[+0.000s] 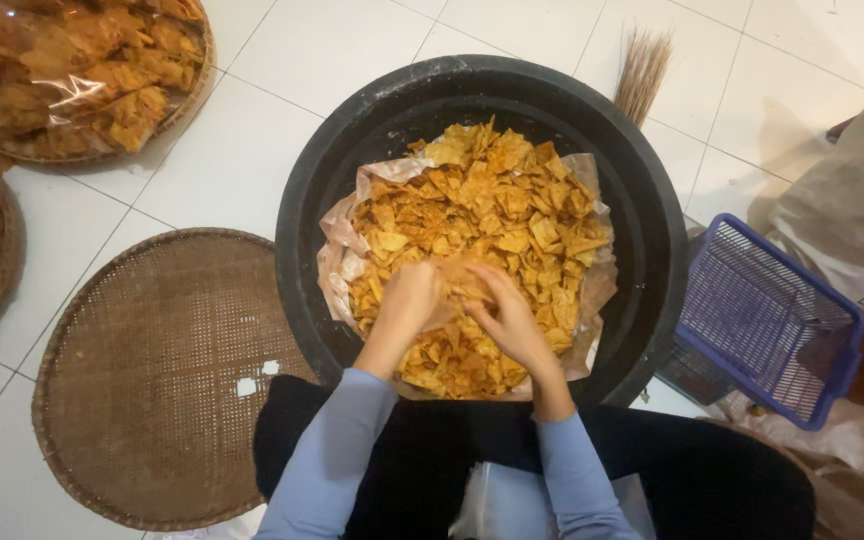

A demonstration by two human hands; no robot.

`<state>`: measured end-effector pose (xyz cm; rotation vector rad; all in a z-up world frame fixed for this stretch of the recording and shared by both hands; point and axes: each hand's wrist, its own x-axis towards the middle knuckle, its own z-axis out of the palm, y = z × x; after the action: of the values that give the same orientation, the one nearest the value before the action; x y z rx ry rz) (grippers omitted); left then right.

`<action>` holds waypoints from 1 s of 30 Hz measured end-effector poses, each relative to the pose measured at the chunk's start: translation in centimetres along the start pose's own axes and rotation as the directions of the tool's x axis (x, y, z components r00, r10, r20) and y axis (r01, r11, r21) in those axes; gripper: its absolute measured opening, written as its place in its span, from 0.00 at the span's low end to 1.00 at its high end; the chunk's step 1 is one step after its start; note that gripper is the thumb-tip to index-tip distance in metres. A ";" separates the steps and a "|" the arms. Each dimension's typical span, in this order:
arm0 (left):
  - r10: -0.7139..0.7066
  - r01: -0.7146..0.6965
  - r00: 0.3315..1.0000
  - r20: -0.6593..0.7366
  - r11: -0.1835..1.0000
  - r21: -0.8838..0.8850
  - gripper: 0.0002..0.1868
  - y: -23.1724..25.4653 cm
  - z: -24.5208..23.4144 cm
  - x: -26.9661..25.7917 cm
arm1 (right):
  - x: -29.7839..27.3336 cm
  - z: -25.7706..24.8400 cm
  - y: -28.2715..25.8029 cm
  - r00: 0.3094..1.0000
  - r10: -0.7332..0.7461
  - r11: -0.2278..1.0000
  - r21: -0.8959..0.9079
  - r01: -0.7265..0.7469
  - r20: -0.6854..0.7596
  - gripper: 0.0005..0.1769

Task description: The person sits on the floor and sorts yellow snack chips in a large black basin. They transfer portions of chips into a blue basket on a digital scale, then place the chips into clear plastic bags.

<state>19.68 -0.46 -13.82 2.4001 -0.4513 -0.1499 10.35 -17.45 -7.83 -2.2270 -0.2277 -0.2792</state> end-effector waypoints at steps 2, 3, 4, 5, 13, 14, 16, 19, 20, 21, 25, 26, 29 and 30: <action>-0.019 0.019 0.998 0.061 1.000 0.005 0.13 0.2 0.4 0.1 | 0.5 -0.9 -0.1 0.988 0.144 0.984 0.092 -0.150 0.063 0.31; -0.030 0.030 0.995 0.091 1.000 0.006 0.12 0.3 0.5 0.1 | 0.4 -1.3 0.3 0.980 0.181 0.971 0.144 -0.191 0.082 0.30; -0.018 0.014 0.994 0.107 0.999 0.033 0.13 0.4 0.4 0.1 | 0.3 -1.4 0.9 0.971 0.216 0.953 0.194 -0.232 0.102 0.28; -0.006 -0.001 0.992 0.124 0.998 0.060 0.13 0.5 0.3 0.0 | 0.1 -1.5 1.9 0.960 0.250 0.931 0.243 -0.273 0.124 0.27; 0.030 -0.033 0.998 0.052 0.998 0.062 0.14 0.5 -3.0 -0.6 | 4.7 6.2 21.2 0.925 0.380 0.925 -0.024 -0.380 -0.003 0.35; 0.004 -0.008 0.998 0.061 0.997 0.074 0.14 0.5 -3.3 -0.6 | 5.1 8.2 23.4 0.921 0.386 0.909 -0.195 -0.368 0.058 0.38; -0.043 0.024 0.992 0.119 0.988 0.155 0.13 0.5 -3.3 -0.6 | 5.0 12.1 26.7 0.846 0.504 0.804 -0.451 -0.387 0.174 0.45; -0.057 0.006 0.984 0.168 0.958 0.286 0.11 0.5 -2.7 -1.0 | 4.1 16.7 29.3 0.866 0.457 0.715 -0.662 -0.223 0.202 0.52; -0.015 -0.020 0.992 0.122 0.959 0.281 0.10 0.4 -2.5 -1.3 | 3.8 17.8 29.7 0.910 0.366 0.701 -0.700 -0.133 0.194 0.54; 0.027 -0.047 0.997 0.076 0.960 0.278 0.09 0.4 -2.6 -1.4 | 3.8 18.5 30.0 0.858 0.456 0.689 -0.704 -0.171 0.237 0.53; 0.152 -0.148 0.988 -0.006 0.969 0.199 0.07 0.1 -3.7 -2.7 | 0.8 19.2 28.7 0.803 0.495 0.733 -0.656 -0.180 0.333 0.58; 0.142 -0.140 0.990 0.003 0.971 0.195 0.05 0.2 -3.7 -2.3 | 0.3 18.3 28.5 0.847 0.424 0.763 -0.631 -0.143 0.320 0.60; 0.099 -0.110 0.993 0.060 0.969 0.219 0.08 0.5 -2.9 -1.2 | -2.4 15.7 27.5 0.805 0.459 0.780 -0.605 -0.161 0.377 0.58; 0.073 -0.092 0.993 0.092 0.968 0.232 0.11 0.4 -2.2 -1.4 | -3.0 15.6 27.3 0.764 0.515 0.749 -0.637 -0.183 0.388 0.56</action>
<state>18.77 1.14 -11.88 2.6097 -0.6386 -0.1668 16.46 -22.21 -38.41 -2.8458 0.0157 0.6119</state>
